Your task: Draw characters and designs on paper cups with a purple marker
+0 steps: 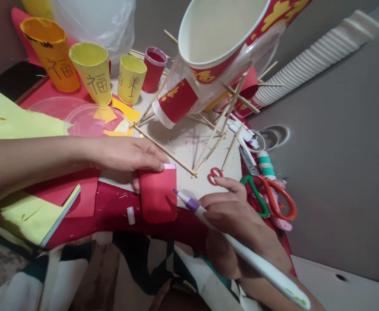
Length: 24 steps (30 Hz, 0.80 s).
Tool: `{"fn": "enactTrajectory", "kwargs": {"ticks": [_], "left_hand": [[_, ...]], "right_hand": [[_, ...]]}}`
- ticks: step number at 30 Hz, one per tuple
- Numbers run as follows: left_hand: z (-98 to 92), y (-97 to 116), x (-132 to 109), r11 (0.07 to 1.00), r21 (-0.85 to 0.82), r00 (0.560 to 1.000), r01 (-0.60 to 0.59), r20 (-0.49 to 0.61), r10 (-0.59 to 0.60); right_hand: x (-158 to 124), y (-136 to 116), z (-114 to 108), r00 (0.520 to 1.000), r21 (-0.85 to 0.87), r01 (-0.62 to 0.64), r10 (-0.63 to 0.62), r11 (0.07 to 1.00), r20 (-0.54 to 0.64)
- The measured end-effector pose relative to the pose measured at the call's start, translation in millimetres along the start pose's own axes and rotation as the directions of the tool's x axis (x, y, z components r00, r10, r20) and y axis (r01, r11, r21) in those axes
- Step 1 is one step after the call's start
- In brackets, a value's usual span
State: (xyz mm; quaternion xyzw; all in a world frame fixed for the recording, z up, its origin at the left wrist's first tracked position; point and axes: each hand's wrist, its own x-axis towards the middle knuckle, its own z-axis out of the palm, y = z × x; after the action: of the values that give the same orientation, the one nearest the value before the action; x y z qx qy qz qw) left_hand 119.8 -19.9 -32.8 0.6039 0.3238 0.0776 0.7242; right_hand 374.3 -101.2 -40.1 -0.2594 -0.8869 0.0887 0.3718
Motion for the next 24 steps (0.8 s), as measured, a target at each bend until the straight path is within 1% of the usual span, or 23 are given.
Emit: {"fn": "enactTrajectory", "kwargs": {"ticks": [2, 5, 10, 16, 21, 24], "left_hand": [[-0.1, -0.3, 0.3, 1.000, -0.002, 1.000, -0.001, 0.002, 0.001], [-1.0, -1.5, 0.1, 1.000, -0.008, 1.000, 0.003, -0.014, -0.004], [-2.7, -4.2, -0.3, 1.000, -0.017, 1.000, 0.008, -0.013, -0.009], [-3.7, -6.5, 0.4, 1.000, -0.013, 1.000, 0.004, 0.016, -0.004], [-3.7, -7.4, 1.3, 1.000, -0.024, 1.000, 0.007, 0.012, -0.007], [-3.6, -7.6, 2.0, 1.000, -0.014, 1.000, -0.001, 0.012, 0.001]], "right_hand": [[-3.0, 1.3, 4.4, 0.998, 0.000, 0.047, -0.047, 0.999, -0.035], [-7.2, 2.8, 11.2, 0.995, 0.018, 0.032, -0.030, 0.999, -0.100], [-9.0, 3.7, 14.5, 0.992, 0.025, 0.034, -0.030, 0.999, -0.121], [-10.5, 2.7, 15.8, 0.996, 0.024, -0.004, 0.006, 1.000, -0.092], [-9.1, 2.3, 15.0, 0.992, 0.012, 0.018, -0.016, 1.000, -0.125], [-6.1, 0.3, 6.6, 0.999, 0.012, 0.010, -0.009, 1.000, -0.048]]}}
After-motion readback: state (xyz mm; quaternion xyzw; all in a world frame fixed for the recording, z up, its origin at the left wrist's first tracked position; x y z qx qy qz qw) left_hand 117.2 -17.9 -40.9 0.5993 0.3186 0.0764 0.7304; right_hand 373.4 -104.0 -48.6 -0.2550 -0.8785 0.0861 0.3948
